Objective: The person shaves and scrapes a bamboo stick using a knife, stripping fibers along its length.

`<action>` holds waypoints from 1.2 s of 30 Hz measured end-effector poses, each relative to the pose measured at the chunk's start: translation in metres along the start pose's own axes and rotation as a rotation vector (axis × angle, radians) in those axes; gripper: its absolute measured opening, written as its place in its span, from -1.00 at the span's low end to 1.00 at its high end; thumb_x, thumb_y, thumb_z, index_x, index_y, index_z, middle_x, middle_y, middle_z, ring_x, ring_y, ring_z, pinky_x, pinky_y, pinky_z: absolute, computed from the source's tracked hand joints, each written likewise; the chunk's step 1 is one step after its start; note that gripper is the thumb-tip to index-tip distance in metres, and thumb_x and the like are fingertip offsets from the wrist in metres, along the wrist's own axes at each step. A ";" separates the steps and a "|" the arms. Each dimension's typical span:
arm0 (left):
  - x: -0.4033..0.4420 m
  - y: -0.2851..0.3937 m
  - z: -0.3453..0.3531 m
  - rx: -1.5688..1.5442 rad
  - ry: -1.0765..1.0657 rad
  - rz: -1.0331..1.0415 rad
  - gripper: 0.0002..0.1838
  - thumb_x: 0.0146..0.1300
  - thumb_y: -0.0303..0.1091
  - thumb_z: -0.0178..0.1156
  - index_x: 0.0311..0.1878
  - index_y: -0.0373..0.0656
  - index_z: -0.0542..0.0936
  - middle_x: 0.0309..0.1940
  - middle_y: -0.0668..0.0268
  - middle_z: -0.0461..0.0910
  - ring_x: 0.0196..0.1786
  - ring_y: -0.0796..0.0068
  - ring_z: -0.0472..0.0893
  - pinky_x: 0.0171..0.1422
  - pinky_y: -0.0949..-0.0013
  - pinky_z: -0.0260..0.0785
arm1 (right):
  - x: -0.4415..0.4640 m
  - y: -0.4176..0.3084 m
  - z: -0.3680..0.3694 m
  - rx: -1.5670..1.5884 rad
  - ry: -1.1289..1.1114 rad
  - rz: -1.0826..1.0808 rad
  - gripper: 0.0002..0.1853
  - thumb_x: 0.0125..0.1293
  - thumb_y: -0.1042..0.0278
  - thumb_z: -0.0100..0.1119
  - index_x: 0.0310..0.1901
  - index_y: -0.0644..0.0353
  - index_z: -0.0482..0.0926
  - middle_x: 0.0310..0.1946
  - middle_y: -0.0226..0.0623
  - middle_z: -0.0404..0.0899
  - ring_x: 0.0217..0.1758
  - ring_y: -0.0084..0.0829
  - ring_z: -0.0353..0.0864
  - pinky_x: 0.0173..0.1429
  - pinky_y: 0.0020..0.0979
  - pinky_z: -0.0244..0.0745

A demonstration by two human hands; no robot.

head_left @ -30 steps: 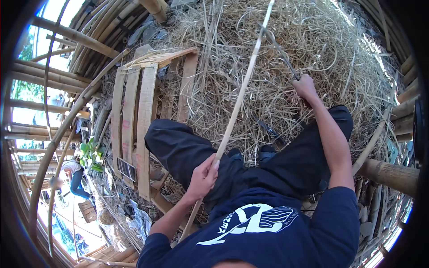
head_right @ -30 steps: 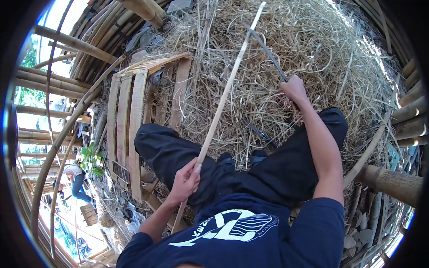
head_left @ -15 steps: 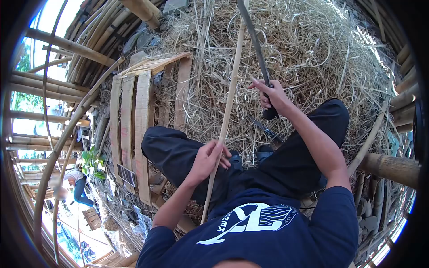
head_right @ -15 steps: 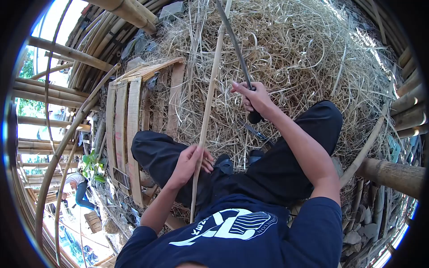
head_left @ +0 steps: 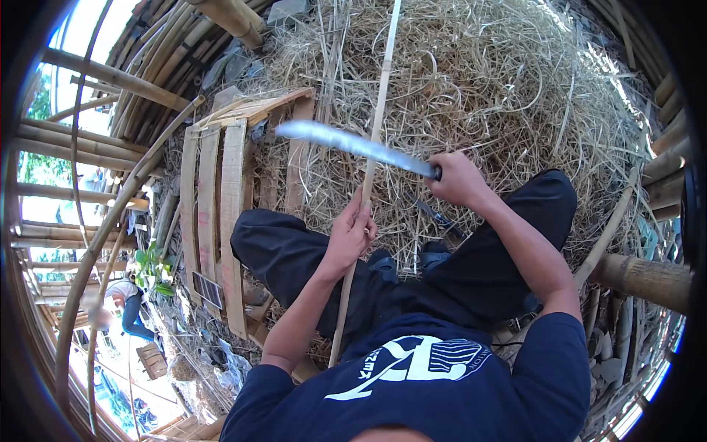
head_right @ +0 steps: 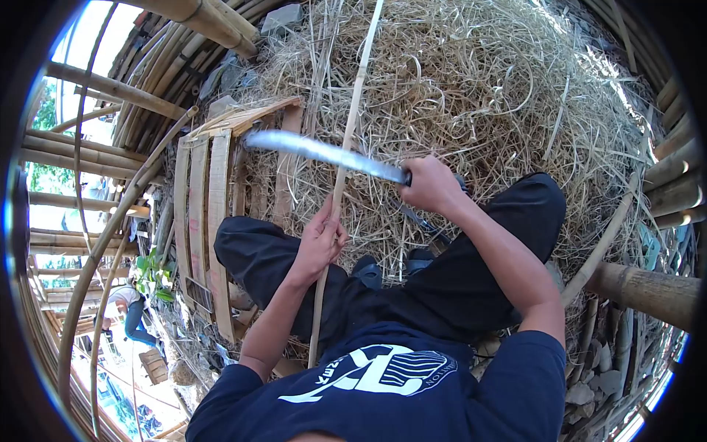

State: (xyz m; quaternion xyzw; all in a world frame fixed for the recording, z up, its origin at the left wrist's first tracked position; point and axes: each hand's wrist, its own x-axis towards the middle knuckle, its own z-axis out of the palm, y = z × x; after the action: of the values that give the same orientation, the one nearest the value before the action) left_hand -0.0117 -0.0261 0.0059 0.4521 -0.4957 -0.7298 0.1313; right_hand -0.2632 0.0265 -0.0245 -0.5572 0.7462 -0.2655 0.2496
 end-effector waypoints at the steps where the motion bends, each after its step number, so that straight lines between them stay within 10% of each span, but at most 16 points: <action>1: 0.000 0.003 -0.002 0.012 -0.017 0.015 -0.47 0.56 -0.23 -0.11 0.52 0.05 0.09 -0.62 0.47 0.33 -0.76 0.78 0.16 -0.70 0.66 0.03 | -0.005 -0.008 -0.004 -0.008 -0.049 0.025 -0.79 -0.01 0.29 0.27 -0.34 0.21 0.67 -0.45 -0.03 0.63 -0.32 0.06 0.61 -0.12 -0.15 0.55; 8: -0.008 0.007 -0.006 -0.004 -0.094 0.042 -0.47 0.56 -0.28 -0.13 0.54 0.10 0.08 -0.70 0.52 0.20 -0.75 0.78 0.14 -0.70 0.64 0.02 | 0.003 -0.008 -0.003 -0.203 -0.225 0.010 -0.75 -0.04 0.32 0.23 -0.32 0.23 0.72 -0.40 -0.01 0.67 -0.24 -0.03 0.69 -0.01 -0.12 0.58; 15: -0.029 0.010 -0.010 0.013 -0.075 -0.001 -0.48 0.56 -0.30 -0.13 0.53 0.08 0.11 -0.69 0.56 0.13 -0.73 0.79 0.12 -0.68 0.64 0.01 | 0.030 0.018 -0.018 -0.050 0.055 0.253 -0.73 0.06 0.27 0.20 -0.31 0.29 0.70 -0.38 0.06 0.67 -0.24 -0.05 0.71 0.02 -0.15 0.59; 24: -0.025 0.011 -0.012 0.151 -0.096 0.039 -0.48 0.54 -0.33 -0.08 0.51 -0.03 0.17 -0.64 0.59 0.17 -0.66 0.81 0.15 -0.61 0.64 0.06 | 0.012 0.009 0.000 -0.263 -0.223 -0.073 -0.75 -0.01 0.28 0.21 -0.35 0.27 0.69 -0.40 0.08 0.66 -0.27 0.01 0.69 -0.04 -0.14 0.60; 29: -0.049 0.011 -0.023 0.187 -0.078 -0.057 -0.50 0.54 -0.35 -0.08 0.50 -0.05 0.20 -0.61 0.60 0.17 -0.59 0.80 0.16 -0.54 0.63 0.09 | 0.044 0.047 -0.020 -0.049 -0.042 0.364 -0.75 0.03 0.32 0.17 -0.35 0.31 0.70 -0.45 0.10 0.65 -0.32 0.00 0.70 -0.07 -0.14 0.60; 36: -0.031 -0.008 -0.030 0.536 0.093 0.232 -0.53 0.48 -0.38 -0.01 0.43 -0.06 0.32 -0.62 0.40 0.33 -0.56 0.66 0.24 -0.44 0.51 0.24 | 0.001 0.011 0.012 -0.214 -0.152 -0.035 -0.73 -0.04 0.33 0.21 -0.33 0.31 0.70 -0.40 0.05 0.67 -0.27 0.00 0.69 -0.02 -0.14 0.61</action>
State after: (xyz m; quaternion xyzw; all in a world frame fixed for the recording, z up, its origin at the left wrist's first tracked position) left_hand 0.0311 -0.0201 0.0129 0.4440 -0.7127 -0.5313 0.1124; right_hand -0.2630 0.0273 -0.0411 -0.6122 0.7393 -0.1458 0.2397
